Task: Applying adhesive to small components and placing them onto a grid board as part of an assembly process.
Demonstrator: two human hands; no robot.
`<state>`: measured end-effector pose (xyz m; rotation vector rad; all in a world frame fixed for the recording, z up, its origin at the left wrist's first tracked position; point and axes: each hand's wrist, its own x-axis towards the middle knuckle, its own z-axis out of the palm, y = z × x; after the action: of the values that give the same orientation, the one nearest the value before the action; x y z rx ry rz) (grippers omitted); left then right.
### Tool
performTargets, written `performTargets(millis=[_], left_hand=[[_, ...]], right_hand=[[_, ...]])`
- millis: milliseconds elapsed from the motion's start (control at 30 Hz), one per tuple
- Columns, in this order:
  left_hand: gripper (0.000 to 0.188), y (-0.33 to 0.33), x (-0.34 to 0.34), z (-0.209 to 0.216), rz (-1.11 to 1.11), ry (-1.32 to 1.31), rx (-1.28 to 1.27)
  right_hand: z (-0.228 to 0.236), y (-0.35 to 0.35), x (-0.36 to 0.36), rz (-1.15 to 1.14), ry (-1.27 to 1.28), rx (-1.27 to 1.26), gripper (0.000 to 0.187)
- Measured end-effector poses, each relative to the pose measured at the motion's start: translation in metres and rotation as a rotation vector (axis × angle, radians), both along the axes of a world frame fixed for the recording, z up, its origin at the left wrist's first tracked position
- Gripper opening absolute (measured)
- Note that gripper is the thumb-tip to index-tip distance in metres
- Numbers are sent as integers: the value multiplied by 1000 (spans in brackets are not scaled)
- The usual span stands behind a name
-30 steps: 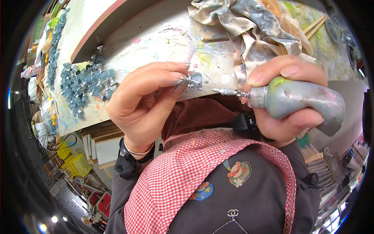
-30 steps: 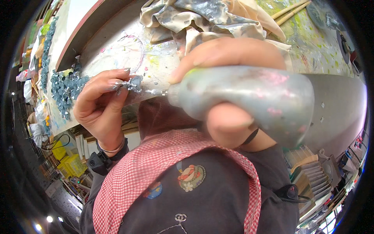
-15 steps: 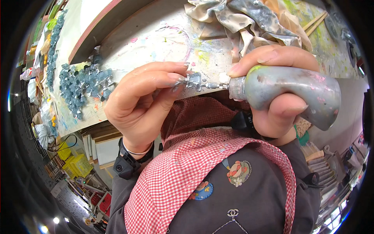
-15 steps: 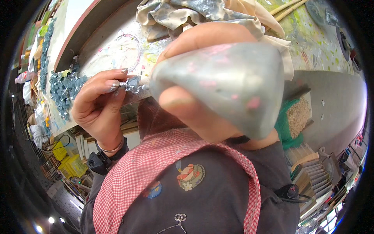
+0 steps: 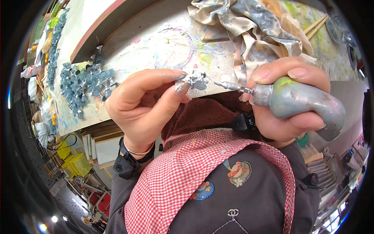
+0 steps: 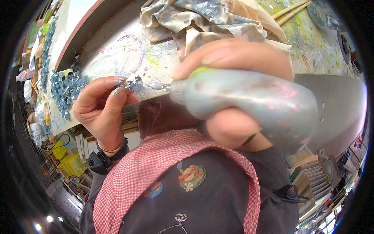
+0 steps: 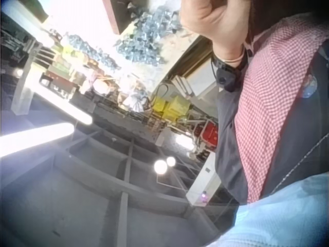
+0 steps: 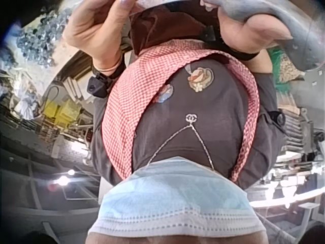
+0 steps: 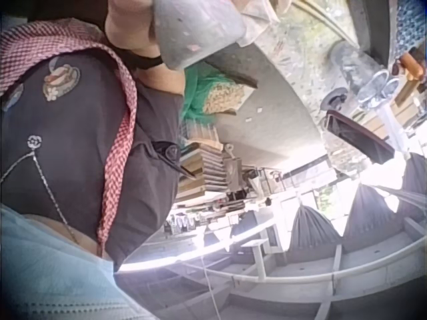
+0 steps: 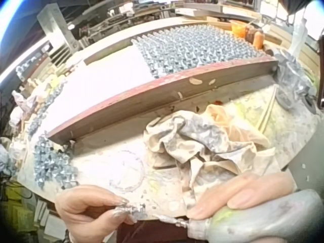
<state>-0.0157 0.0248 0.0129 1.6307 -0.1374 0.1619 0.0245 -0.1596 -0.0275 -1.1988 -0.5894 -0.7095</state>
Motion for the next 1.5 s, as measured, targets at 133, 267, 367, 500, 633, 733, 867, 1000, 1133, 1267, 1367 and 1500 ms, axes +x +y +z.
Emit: performTargets(millis=[133,267,367,500,633,733,867,1000,1133,1267,1367,1500], left_hand=[[17,-2,-2,-2,-17,-12,15],[17,-4,-6,-4,-5,-16,37],[17,-3,-2,-8,-10,-8,38],[17,0,1,-3,-3,-42,50],[18,14,1,12,-35,65,142],[17,12,16,11,-85,-188,219],[21,4,7,6,-89,-62,75],[20,-3,3,5,-82,-15,-79],[19,-8,1,5,-75,-42,-109],[18,-8,4,6,-66,-151,49],[18,-2,4,6,-98,14,-31],[23,-5,-4,10,73,178,-70]], right_hand=[[-1,-4,0,79,-3,-50,63],[-2,-11,-3,160,-4,-97,63],[-3,-14,-1,123,32,-136,63],[-1,-9,0,91,71,-167,61],[-3,-1,-8,206,98,45,56],[6,-1,-16,61,164,133,59],[-2,-8,-20,35,151,101,55],[5,-5,-21,-35,179,85,56],[4,-8,-23,-82,230,50,58],[16,-6,-22,-175,190,28,61],[1,-20,-27,135,234,87,55],[-5,1,-11,68,107,276,60]])
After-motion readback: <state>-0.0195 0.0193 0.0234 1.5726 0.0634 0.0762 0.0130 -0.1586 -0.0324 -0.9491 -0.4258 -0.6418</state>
